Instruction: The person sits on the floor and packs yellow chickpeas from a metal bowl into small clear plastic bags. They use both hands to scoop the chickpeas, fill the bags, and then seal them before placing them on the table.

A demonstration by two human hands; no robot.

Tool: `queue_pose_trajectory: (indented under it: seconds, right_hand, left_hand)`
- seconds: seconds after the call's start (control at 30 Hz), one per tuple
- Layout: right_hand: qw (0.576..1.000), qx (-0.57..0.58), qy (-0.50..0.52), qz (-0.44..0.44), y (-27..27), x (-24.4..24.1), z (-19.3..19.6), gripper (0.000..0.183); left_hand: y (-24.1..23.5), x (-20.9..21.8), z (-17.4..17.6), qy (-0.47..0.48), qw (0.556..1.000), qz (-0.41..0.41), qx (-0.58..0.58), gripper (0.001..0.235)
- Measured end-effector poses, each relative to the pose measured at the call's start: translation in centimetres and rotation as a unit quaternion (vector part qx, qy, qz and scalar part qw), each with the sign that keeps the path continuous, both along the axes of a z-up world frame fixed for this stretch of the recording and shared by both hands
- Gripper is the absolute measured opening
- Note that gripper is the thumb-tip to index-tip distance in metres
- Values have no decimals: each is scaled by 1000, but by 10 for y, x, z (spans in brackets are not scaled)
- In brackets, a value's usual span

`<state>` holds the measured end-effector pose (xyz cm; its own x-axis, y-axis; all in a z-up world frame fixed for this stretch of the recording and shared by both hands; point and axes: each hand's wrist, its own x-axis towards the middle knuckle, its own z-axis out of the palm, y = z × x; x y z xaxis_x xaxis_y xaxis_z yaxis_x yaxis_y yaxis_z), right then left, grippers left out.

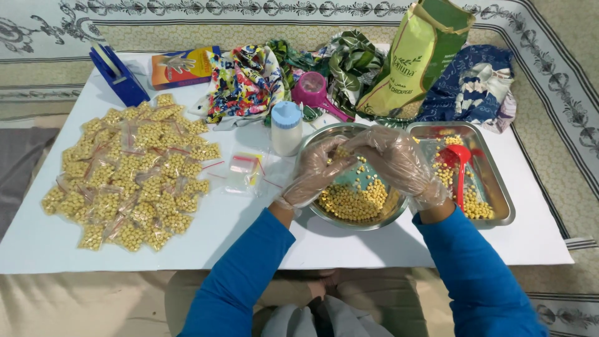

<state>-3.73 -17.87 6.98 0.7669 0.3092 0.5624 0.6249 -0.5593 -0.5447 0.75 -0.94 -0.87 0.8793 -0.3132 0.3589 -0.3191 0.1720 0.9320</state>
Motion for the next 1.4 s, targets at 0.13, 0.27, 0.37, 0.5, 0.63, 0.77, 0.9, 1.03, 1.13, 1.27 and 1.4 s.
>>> queue_pose_trajectory:
  seconds: [0.13,0.27,0.37,0.5,0.63,0.77,0.9,1.03,1.13,1.27,1.4]
  right_hand:
    - [1000,-4,-17,8,5,-2,5,9]
    - [1000,9,-4,-13,3,-3,5,9]
    - [1000,4,4,-20,-4,-3,-4,10]
    - [999,18,13,-28,3,-15,6,10]
    - [992,76,78,-69,6,-24,6,12]
    - [984,117,110,-74,15,-28,7,19]
    - [979,121,144,-74,47,-40,25,23]
    - [978,116,155,-75,78,-39,23,22]
    - [984,84,145,-61,100,-30,10,19]
    - [983,84,159,-31,136,-21,-12,17]
    - [989,66,131,19,174,2,-44,11]
  left_hand:
    - [-8,-15,13,15,997,37,-68,28]
    - [9,-12,22,-15,996,-28,-85,25]
    - [5,-3,9,-53,994,-11,-93,21]
    - [-1,7,-4,-139,984,39,-102,10]
    - [5,-7,10,-154,983,47,-84,8]
    - [11,-17,8,-161,982,82,-54,6]
    - [38,-37,25,-162,979,123,0,7]
    - [68,-61,42,-182,965,179,57,15]
    - [98,-72,41,-165,962,206,77,12]
    - [139,-87,40,-124,956,253,87,17]
    - [179,-92,15,-70,950,293,81,19]
